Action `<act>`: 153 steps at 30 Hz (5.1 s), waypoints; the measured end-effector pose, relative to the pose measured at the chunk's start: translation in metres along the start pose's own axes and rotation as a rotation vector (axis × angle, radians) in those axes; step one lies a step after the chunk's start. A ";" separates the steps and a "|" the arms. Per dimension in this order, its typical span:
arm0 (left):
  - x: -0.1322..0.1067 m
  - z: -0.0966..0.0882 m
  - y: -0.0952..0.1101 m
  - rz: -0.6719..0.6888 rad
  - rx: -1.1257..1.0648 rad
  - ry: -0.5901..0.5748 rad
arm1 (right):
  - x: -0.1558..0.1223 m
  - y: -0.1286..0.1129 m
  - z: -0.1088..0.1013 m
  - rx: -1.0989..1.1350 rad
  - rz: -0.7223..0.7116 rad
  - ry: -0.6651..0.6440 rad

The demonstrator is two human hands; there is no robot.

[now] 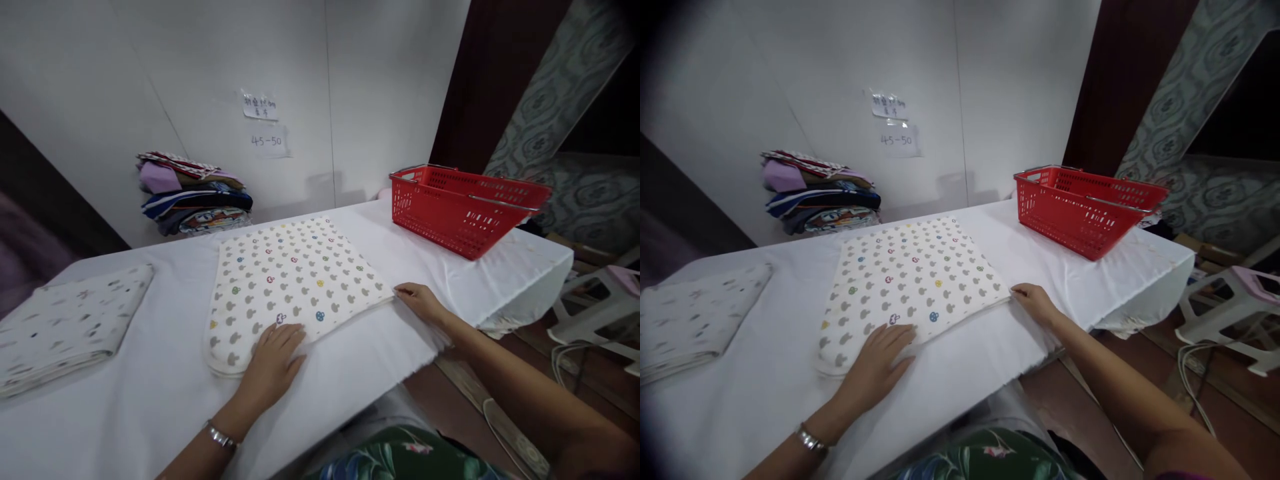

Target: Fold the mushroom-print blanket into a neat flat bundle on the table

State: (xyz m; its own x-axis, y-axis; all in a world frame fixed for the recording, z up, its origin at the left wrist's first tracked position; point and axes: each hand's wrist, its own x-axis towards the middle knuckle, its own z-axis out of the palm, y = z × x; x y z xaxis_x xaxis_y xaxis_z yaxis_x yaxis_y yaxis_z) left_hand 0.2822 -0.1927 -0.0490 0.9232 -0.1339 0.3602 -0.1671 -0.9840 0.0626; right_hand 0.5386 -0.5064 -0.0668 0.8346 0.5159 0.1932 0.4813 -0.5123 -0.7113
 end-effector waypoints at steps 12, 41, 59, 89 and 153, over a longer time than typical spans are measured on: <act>0.009 0.016 0.000 -0.051 -0.054 0.022 | 0.007 -0.001 0.004 0.046 0.004 -0.053; 0.029 0.015 0.016 -0.134 -0.018 -0.010 | 0.009 -0.031 0.003 -0.300 -0.424 -0.036; 0.074 0.037 0.042 -0.145 -0.092 0.059 | 0.012 -0.041 0.031 -0.232 -0.699 -0.075; 0.064 0.036 0.041 -0.132 -0.133 0.008 | 0.001 -0.040 0.035 -0.299 -0.652 -0.065; 0.071 0.033 0.050 -0.071 -0.040 0.005 | 0.005 -0.054 0.057 -0.471 -0.763 -0.079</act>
State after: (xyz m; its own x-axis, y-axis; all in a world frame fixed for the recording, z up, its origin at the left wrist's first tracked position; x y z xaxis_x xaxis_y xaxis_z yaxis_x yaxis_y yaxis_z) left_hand 0.3505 -0.2556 -0.0511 0.9314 -0.0632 0.3585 -0.1149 -0.9855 0.1248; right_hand 0.5010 -0.4372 -0.0663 0.2308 0.8678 0.4400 0.9715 -0.2307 -0.0545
